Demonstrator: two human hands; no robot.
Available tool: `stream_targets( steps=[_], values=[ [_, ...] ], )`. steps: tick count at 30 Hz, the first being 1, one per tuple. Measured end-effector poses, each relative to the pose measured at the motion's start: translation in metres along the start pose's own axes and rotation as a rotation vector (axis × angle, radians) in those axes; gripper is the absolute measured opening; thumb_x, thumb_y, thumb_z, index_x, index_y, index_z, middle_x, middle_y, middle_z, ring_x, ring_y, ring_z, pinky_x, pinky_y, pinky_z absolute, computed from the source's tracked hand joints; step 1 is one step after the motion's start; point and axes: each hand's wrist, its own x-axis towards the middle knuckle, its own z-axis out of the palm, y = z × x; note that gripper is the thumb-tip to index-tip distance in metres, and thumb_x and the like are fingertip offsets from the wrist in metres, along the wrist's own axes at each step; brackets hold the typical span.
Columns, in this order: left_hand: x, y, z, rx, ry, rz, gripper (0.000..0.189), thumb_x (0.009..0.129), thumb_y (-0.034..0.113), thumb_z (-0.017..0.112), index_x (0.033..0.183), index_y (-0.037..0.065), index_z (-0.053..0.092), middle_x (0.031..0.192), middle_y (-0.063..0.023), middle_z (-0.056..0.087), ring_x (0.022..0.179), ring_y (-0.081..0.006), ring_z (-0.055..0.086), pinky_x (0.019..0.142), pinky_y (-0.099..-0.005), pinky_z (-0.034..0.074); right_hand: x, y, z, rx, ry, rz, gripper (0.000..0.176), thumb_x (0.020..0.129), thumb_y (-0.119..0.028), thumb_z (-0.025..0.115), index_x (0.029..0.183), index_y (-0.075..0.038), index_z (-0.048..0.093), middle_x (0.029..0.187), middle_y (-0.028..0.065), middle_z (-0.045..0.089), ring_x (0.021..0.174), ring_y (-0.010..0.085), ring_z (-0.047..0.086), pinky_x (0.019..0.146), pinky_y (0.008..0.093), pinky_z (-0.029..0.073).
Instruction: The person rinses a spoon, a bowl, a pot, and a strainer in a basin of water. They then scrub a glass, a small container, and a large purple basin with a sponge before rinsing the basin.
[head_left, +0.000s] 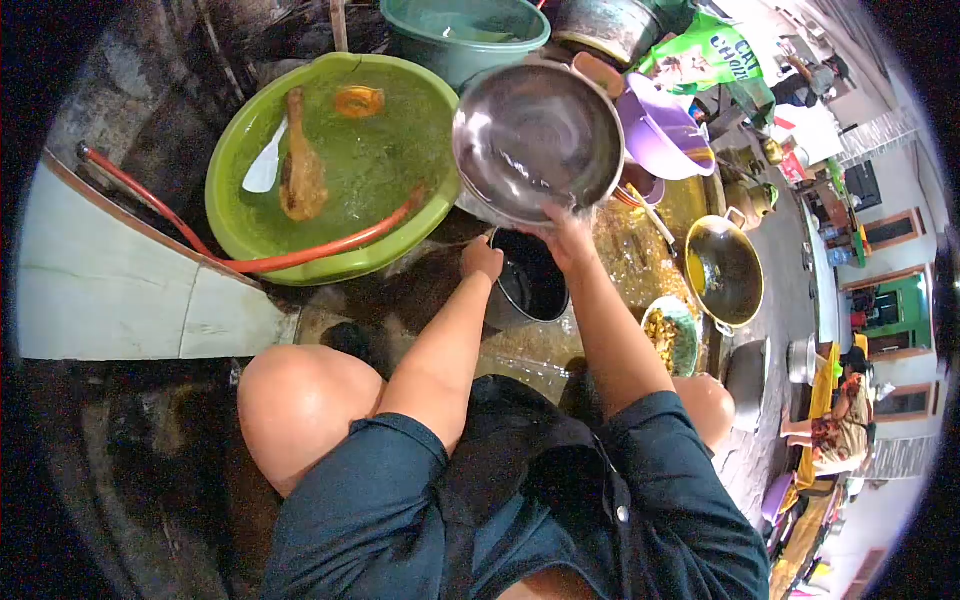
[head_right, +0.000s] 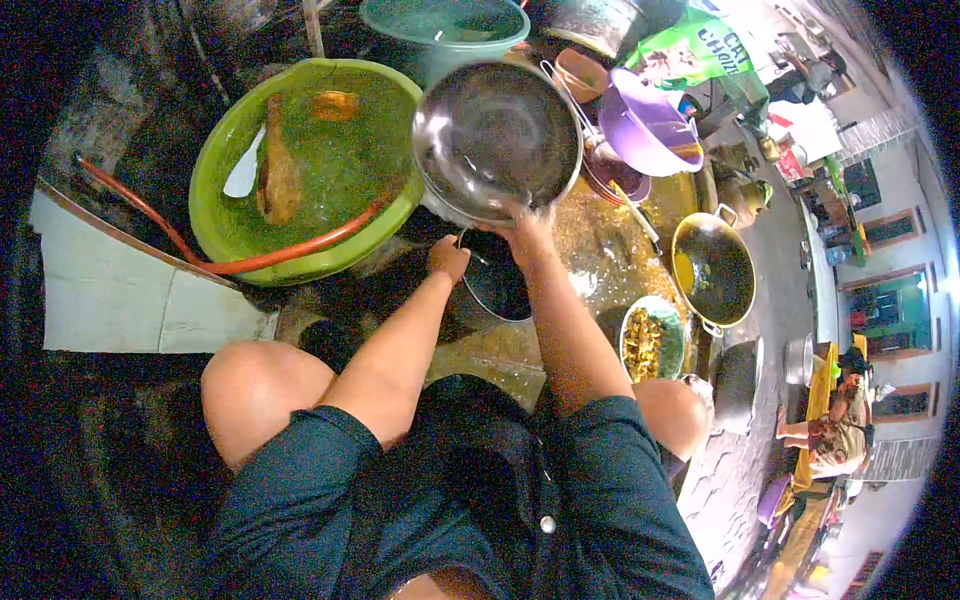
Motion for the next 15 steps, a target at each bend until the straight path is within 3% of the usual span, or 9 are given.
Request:
stream_targets(
  steps=[3,5,6,7,9,11,12,13,15],
  values=[
    [-0.012,0.031,-0.010,0.139,-0.036,0.017,0.037,0.075,0.014,0.054,0.112,0.010,0.056,0.106,-0.0213,0.057,0.102,-0.0351,0.054,0.082,-0.0427,0.045,-0.011,0.013,-0.047,-0.238,0.059,-0.180,0.038,0.081,-0.008,0.057,0.116,0.001,0.045,0.108,0.0111,0.054,0.092,0.0280,0.057,0.065,0.0363,0.055],
    [-0.010,0.036,-0.005,0.226,-0.010,-0.012,0.040,0.075,0.012,0.055,0.115,0.012,0.053,0.104,-0.0203,0.058,0.099,-0.0351,0.055,0.081,-0.0433,0.046,-0.022,0.010,-0.063,-0.458,0.328,-0.179,0.041,0.079,-0.013,0.063,0.115,-0.001,0.048,0.106,0.0101,0.055,0.089,0.0229,0.058,0.064,0.0352,0.055],
    [-0.014,0.029,0.000,0.238,0.066,0.179,0.041,0.075,0.009,0.054,0.116,0.012,0.052,0.101,-0.0200,0.059,0.095,-0.0351,0.057,0.080,-0.0442,0.046,-0.019,0.018,-0.084,-0.411,0.342,-0.233,0.043,0.078,-0.014,0.063,0.116,-0.001,0.047,0.107,0.0104,0.054,0.089,0.0220,0.057,0.065,0.0345,0.054],
    [-0.016,0.028,0.002,0.232,0.081,0.171,0.041,0.075,0.009,0.054,0.116,0.012,0.052,0.101,-0.0200,0.059,0.095,-0.0351,0.057,0.080,-0.0442,0.046,-0.015,0.024,-0.104,-0.364,0.356,-0.285,0.045,0.078,-0.015,0.064,0.117,0.000,0.046,0.108,0.0107,0.054,0.089,0.0211,0.056,0.066,0.0339,0.053],
    [-0.020,0.031,0.007,0.379,0.027,0.476,0.027,0.075,0.012,0.053,0.102,0.010,0.054,0.091,-0.0198,0.061,0.085,-0.0376,0.059,0.075,-0.0457,0.047,-0.029,0.007,-0.109,-0.546,0.461,-0.399,0.047,0.079,-0.013,0.063,0.120,0.001,0.044,0.110,0.0113,0.053,0.091,0.0224,0.056,0.065,0.0340,0.053],
    [-0.037,0.046,0.007,0.513,-0.187,0.671,0.027,0.078,0.010,0.049,0.104,0.011,0.052,0.094,-0.0172,0.061,0.082,-0.0375,0.060,0.072,-0.0457,0.048,-0.023,0.013,-0.152,-1.109,0.686,-0.822,0.051,0.079,-0.012,0.061,0.125,0.000,0.040,0.114,0.0123,0.051,0.093,0.0251,0.054,0.059,0.0322,0.054],
    [-0.045,0.051,0.012,0.507,-0.162,0.817,0.026,0.078,0.011,0.049,0.104,0.012,0.052,0.091,-0.0149,0.061,0.076,-0.0357,0.060,0.067,-0.0446,0.048,-0.033,0.003,-0.146,-0.661,0.599,-0.683,0.055,0.079,-0.012,0.061,0.128,-0.003,0.038,0.117,0.0146,0.047,0.095,0.0268,0.052,0.056,0.0327,0.056],
    [-0.052,0.059,0.016,0.499,-0.139,0.964,0.026,0.078,0.011,0.048,0.103,0.013,0.052,0.087,-0.0127,0.061,0.071,-0.0339,0.061,0.063,-0.0436,0.049,-0.042,-0.005,-0.144,-0.650,0.664,-0.658,0.054,0.080,-0.012,0.059,0.129,-0.003,0.037,0.117,0.0164,0.046,0.096,0.0273,0.052,0.055,0.0319,0.056],
    [-0.063,0.080,0.018,0.561,-0.094,1.136,0.022,0.078,0.012,0.048,0.099,0.013,0.053,0.080,-0.0096,0.060,0.069,-0.0294,0.062,0.062,-0.0425,0.049,-0.058,-0.021,-0.135,-0.446,0.750,-0.682,0.048,0.079,0.006,0.050,0.126,0.001,0.039,0.116,0.0133,0.049,0.096,0.0232,0.051,0.078,0.0325,0.046]
  ],
)
